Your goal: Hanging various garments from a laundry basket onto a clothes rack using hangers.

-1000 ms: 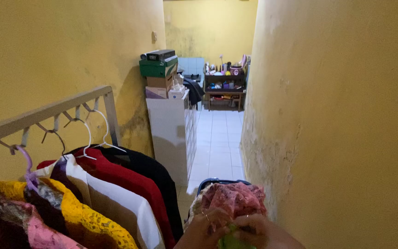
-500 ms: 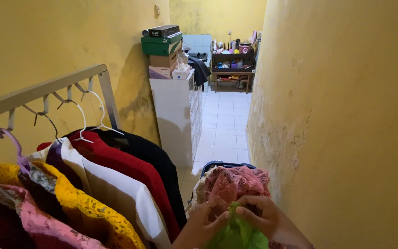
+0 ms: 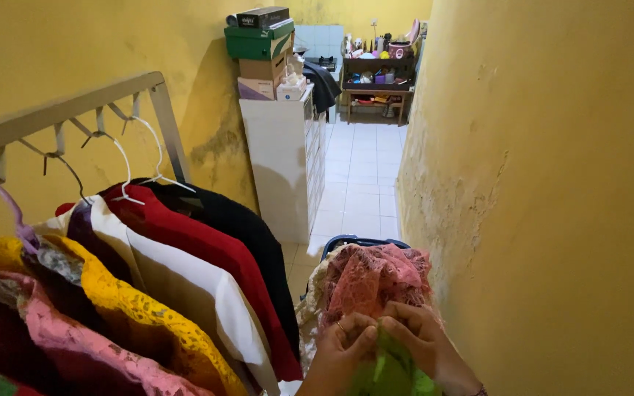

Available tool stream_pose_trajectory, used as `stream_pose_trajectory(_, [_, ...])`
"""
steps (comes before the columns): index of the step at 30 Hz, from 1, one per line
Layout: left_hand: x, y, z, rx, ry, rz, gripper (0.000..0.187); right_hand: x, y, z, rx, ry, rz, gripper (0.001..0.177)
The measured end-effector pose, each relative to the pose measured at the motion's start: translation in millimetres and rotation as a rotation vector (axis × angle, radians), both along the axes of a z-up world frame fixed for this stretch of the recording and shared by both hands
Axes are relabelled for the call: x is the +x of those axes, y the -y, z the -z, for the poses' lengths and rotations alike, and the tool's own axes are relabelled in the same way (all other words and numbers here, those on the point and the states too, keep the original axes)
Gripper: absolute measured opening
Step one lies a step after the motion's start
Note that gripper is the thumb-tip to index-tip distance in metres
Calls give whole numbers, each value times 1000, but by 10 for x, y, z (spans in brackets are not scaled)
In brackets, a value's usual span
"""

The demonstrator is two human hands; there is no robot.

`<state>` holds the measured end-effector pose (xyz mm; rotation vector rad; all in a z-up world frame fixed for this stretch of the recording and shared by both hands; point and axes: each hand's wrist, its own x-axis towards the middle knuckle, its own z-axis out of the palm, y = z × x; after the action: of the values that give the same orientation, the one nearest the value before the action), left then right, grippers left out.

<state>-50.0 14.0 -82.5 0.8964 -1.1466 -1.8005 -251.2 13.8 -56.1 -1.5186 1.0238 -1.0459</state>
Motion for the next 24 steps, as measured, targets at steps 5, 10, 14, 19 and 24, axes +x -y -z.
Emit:
stream_pose_trajectory(5, [14,-52,127,-104,-154,-152,27,122,-94,-9,-70,-95,184,31])
stream_pose_trajectory(10, [199,-190,-150,-154,-284,-354,16,259,-228,-167,-109,-158,243,25])
stream_pose_trajectory(14, [334,-321,-347,-57,-272,-433,17,252,-185,-37,10,-340,66,27])
stream_pose_trajectory(19, [518,-281,-230,-52,-244,-608,22,575,-280,-221,-6,-158,-25,30])
stream_pose_trajectory(24, [597,-413,-41,-207,-102,-628,24,860,-224,-120,-197,-180,-17,24])
